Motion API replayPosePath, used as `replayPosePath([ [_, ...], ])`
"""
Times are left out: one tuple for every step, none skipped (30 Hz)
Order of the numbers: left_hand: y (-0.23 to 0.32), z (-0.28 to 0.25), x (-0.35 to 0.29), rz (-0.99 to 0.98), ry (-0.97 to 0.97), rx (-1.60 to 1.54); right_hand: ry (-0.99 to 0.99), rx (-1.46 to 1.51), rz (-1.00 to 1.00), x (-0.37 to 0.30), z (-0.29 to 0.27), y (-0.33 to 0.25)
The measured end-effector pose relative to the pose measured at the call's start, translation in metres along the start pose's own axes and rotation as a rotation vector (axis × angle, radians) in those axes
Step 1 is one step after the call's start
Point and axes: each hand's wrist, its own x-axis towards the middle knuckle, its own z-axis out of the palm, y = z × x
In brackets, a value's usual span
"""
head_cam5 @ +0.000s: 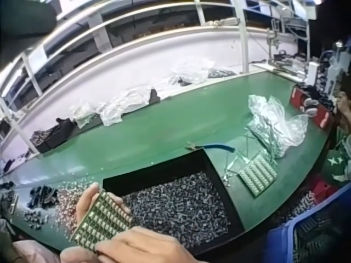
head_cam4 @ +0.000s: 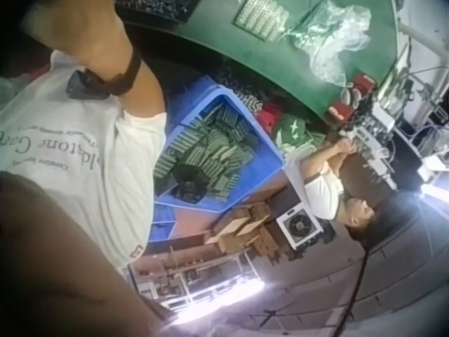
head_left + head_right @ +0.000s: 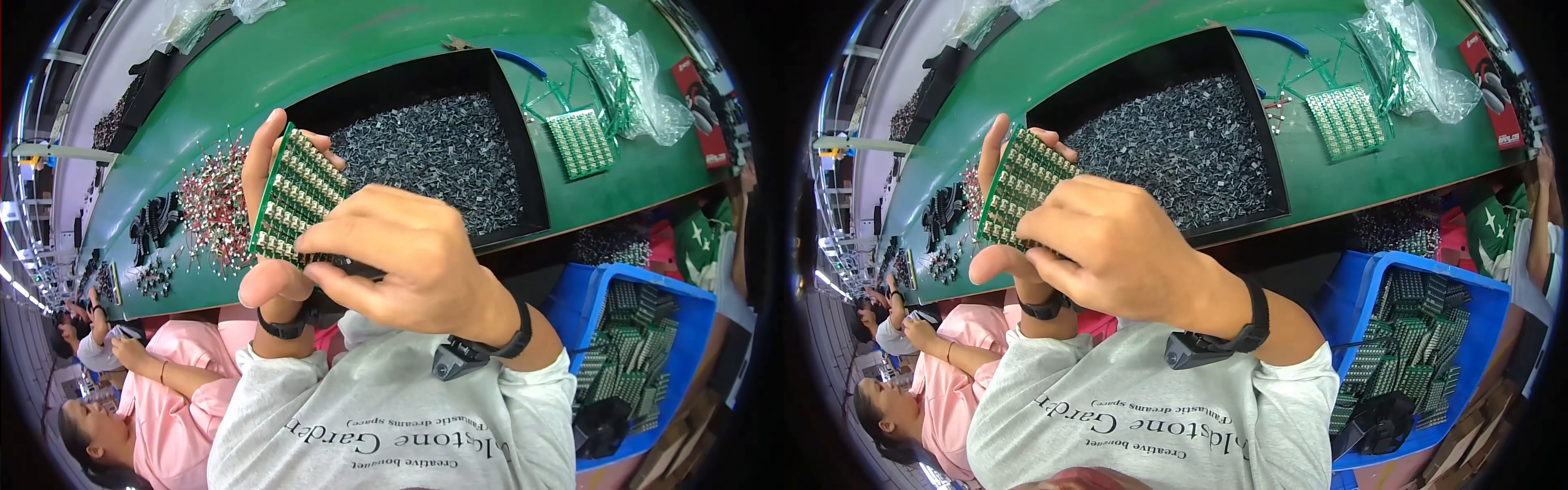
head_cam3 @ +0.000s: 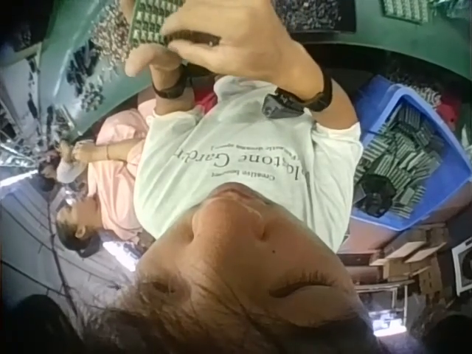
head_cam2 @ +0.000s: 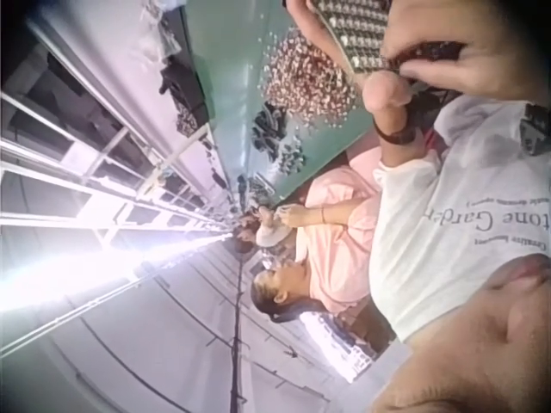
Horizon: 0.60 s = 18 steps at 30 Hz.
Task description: Inserting small electronic components into a printed circuit board manually on a factory assembly line.
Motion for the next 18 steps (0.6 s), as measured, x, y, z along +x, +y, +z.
replayPosePath([
  [-0.002,-0.003,0.000,0.026,-0.041,-0.036,0.009,0.009,-0.010,0.000,0.003,0.000],
  [-0.003,-0.004,0.000,0.025,-0.044,-0.036,0.019,0.018,-0.020,0.000,0.006,0.000],
  [-0.004,-0.005,0.000,0.036,-0.055,-0.047,0.019,0.019,-0.020,-0.001,0.007,0.001],
  [-0.005,-0.005,0.000,0.047,-0.066,-0.058,0.024,0.043,-0.005,-0.002,0.008,0.002],
  [-0.003,-0.003,0.000,0.047,-0.068,-0.058,0.030,0.067,0.010,-0.002,0.008,0.002],
  [-0.001,-0.001,-0.002,0.033,-0.050,-0.040,0.026,0.072,0.011,-0.003,0.008,0.003],
  [0.002,0.001,-0.004,0.019,-0.032,-0.021,-0.013,0.117,0.051,-0.003,0.006,0.005],
  [0.004,0.003,-0.005,0.017,-0.027,-0.019,-0.053,0.162,0.090,-0.002,0.005,0.006],
  [0.007,0.007,-0.004,0.000,-0.010,0.008,-0.050,0.158,0.092,-0.002,0.005,0.006],
  [0.008,0.009,-0.004,-0.016,0.007,0.034,-0.042,0.156,0.081,-0.002,0.004,0.005],
  [0.004,0.007,-0.003,-0.017,0.004,0.030,-0.035,0.154,0.070,-0.001,0.004,0.004],
  [-0.003,-0.001,-0.003,0.029,-0.027,-0.012,-0.038,0.157,0.068,0.000,0.003,0.003],
  [-0.007,-0.006,-0.003,0.076,-0.056,-0.054,-0.021,0.149,0.077,0.002,0.000,0.003],
  [-0.007,-0.008,-0.003,0.079,-0.050,-0.052,-0.004,0.141,0.086,0.002,-0.002,0.003],
  [-0.008,-0.006,-0.003,0.098,-0.064,-0.083,0.021,0.125,0.091,0.002,-0.007,0.005],
  [-0.010,-0.005,-0.002,0.117,-0.078,-0.114,0.024,0.046,0.110,0.003,-0.014,0.006],
  [-0.014,-0.006,0.001,0.146,-0.105,-0.143,0.053,-0.033,0.100,0.002,-0.016,0.010],
  [-0.014,-0.006,0.001,0.147,-0.103,-0.145,0.076,-0.114,0.087,0.001,-0.016,0.014],
])
